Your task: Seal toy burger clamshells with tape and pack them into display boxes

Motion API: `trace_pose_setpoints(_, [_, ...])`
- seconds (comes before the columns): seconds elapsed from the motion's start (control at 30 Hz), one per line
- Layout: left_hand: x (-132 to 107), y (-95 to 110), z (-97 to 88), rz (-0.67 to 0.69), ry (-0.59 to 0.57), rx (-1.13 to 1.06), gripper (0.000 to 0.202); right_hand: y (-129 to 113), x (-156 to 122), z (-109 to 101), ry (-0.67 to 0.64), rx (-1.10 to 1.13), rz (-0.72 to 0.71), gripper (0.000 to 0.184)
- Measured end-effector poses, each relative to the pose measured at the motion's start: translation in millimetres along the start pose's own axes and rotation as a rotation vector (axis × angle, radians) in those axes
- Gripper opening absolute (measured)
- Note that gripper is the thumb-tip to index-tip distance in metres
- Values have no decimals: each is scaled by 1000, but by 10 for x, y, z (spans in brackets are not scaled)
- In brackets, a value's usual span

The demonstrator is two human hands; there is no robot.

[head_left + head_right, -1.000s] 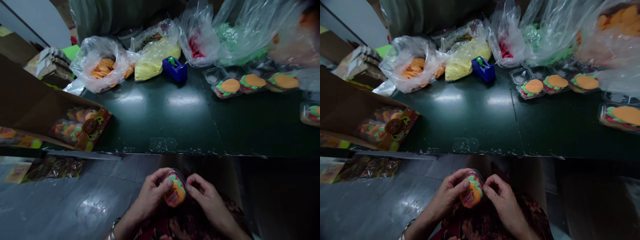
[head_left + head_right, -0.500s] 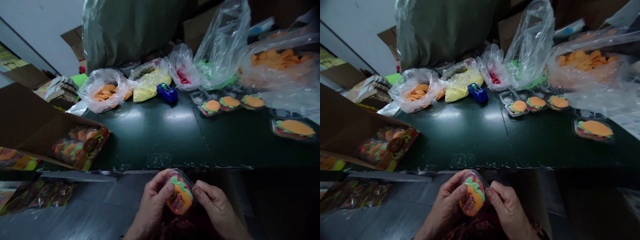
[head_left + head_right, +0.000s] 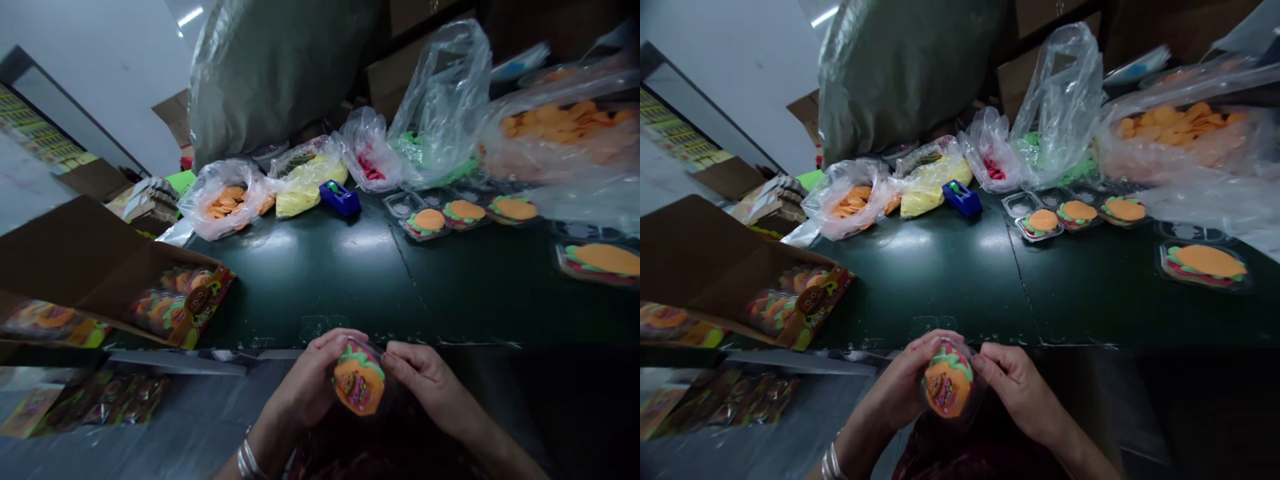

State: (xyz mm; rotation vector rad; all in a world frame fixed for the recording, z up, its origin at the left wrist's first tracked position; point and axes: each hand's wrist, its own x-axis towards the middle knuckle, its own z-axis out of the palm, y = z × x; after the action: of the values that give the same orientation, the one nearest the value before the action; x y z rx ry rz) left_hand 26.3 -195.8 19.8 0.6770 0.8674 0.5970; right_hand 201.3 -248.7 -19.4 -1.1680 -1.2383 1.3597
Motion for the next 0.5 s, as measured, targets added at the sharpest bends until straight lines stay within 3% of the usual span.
trace_pose_setpoints(0.13, [173,95,113,123,114,-27,31,-123,263,-96,82,30,-41,46])
trace_pose_setpoints(0.23, [320,191,205,225,121,-57,26,-189,396,-139,203,56,-75,44])
trace_pose_setpoints(0.5, [681,384,535,430,89,-152,25,-145,316,29,549,17,-203,39])
